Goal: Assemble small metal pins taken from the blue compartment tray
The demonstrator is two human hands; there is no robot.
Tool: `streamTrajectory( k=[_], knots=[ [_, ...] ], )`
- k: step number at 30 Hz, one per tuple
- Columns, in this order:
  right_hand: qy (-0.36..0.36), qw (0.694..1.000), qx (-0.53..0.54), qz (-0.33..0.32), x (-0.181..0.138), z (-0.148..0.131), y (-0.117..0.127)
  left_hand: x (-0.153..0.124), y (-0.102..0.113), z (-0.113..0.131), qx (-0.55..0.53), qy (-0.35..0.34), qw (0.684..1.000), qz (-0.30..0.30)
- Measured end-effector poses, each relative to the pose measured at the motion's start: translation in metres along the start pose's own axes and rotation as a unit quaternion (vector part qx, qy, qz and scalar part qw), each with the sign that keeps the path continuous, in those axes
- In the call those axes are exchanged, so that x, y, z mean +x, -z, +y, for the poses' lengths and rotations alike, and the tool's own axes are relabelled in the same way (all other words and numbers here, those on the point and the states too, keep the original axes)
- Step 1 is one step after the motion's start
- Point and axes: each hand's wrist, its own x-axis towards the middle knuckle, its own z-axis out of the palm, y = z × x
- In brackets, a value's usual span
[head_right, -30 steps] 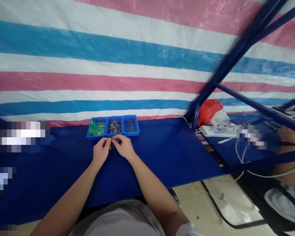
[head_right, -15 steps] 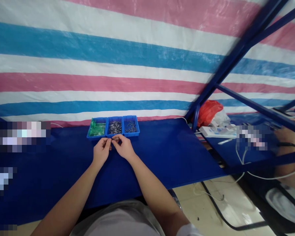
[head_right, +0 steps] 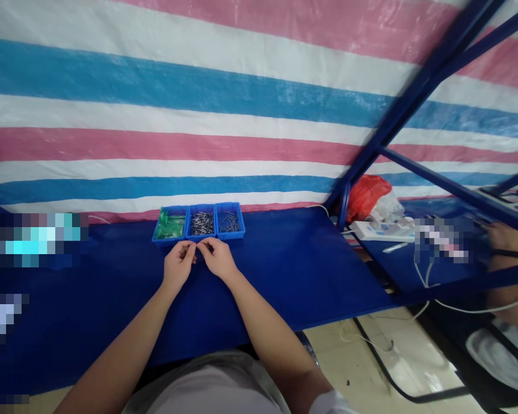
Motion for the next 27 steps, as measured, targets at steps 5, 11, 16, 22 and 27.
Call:
streamTrajectory(
  k=[5, 11, 16, 22, 27],
  knots=[
    [0.009, 1.000, 0.021, 0.015, 0.000, -0.003, 0.000, -0.001, 0.001, 0.002, 0.030, -0.009, 0.999, 0.007],
    [0.039, 0.999, 0.009, 0.013, 0.000, -0.003, 0.000, -0.001, 0.001, 0.004, 0.009, 0.006, 1.000, 0.010],
    [-0.009, 0.996, 0.079, 0.026, 0.000, -0.001, -0.003, -0.001, 0.001, 0.003, -0.011, -0.009, 1.000, -0.024],
    [-0.048, 0.988, 0.139, 0.035, 0.004, 0.005, -0.003, -0.001, 0.001, 0.002, 0.007, -0.022, 0.999, -0.035],
    [-0.067, 0.985, 0.158, 0.031, 0.006, 0.008, -0.003, -0.001, 0.000, 0.004, 0.024, -0.024, 0.999, -0.027]
  ],
)
